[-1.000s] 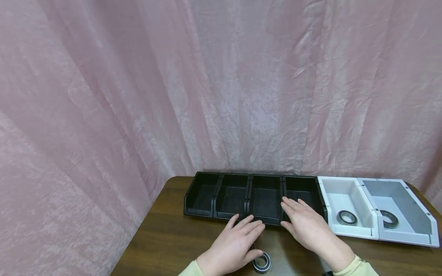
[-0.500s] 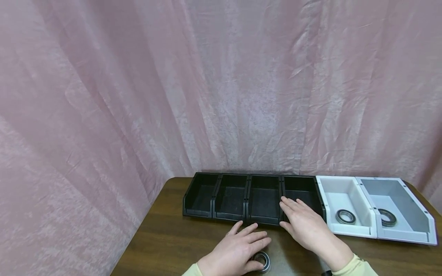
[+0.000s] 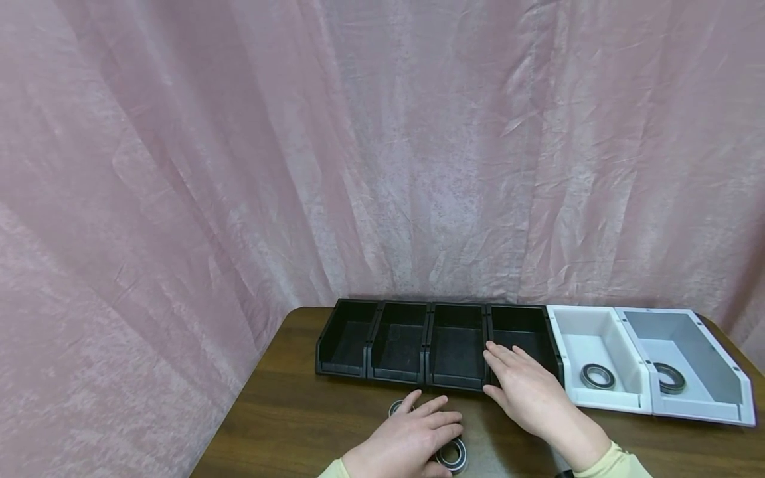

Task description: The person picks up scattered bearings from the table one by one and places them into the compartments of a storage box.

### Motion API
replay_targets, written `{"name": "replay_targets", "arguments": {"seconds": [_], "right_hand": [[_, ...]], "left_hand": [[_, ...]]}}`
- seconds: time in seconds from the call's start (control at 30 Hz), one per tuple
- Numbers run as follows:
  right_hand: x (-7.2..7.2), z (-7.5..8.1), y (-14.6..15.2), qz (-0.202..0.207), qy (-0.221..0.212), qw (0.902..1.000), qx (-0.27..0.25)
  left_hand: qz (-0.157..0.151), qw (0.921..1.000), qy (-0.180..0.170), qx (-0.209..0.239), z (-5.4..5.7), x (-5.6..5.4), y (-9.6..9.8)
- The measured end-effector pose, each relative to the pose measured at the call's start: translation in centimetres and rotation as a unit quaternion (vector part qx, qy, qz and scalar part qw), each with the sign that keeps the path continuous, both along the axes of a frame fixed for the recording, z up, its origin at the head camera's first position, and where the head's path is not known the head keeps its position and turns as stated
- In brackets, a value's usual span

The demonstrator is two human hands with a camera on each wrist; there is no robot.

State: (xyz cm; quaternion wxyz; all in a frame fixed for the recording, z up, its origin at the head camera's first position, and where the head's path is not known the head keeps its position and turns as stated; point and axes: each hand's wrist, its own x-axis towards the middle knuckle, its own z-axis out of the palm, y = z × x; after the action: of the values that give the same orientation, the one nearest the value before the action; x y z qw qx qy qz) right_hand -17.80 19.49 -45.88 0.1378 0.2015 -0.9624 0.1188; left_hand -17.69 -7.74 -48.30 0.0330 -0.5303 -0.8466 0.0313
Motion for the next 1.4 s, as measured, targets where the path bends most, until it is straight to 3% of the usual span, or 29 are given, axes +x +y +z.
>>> {"name": "replay_targets", "arguments": {"seconds": [0.2,0.47,0.87,1.2,1.4], "right_hand": [[0.02,-0.04,-0.03,-0.003,0.002,1.0000,0.000],[0.12,-0.07,0.01,-0.001,-0.001,1.0000,0.000],[0.09,-0.01,0.00,0.001,0.002,1.0000,0.006],[0.13,0.10,-0.05,-0.001,-0.003,1.0000,0.005],[0.15,0.00,-0.02,-0.001,-0.001,1.0000,0.004]], "left_hand": [[0.005,0.9998,-0.019,-0.005,-0.52,-0.28,-0.19],[0.001,1.0000,0.000,0.000,-0.48,-0.20,-0.11],[-0.004,1.0000,-0.002,0.004,-0.64,-0.15,-0.12],[0.000,0.9992,-0.038,0.006,-0.73,-0.50,0.10],[-0.014,0.9988,-0.045,0.008,-0.81,-0.72,0.26]]}}
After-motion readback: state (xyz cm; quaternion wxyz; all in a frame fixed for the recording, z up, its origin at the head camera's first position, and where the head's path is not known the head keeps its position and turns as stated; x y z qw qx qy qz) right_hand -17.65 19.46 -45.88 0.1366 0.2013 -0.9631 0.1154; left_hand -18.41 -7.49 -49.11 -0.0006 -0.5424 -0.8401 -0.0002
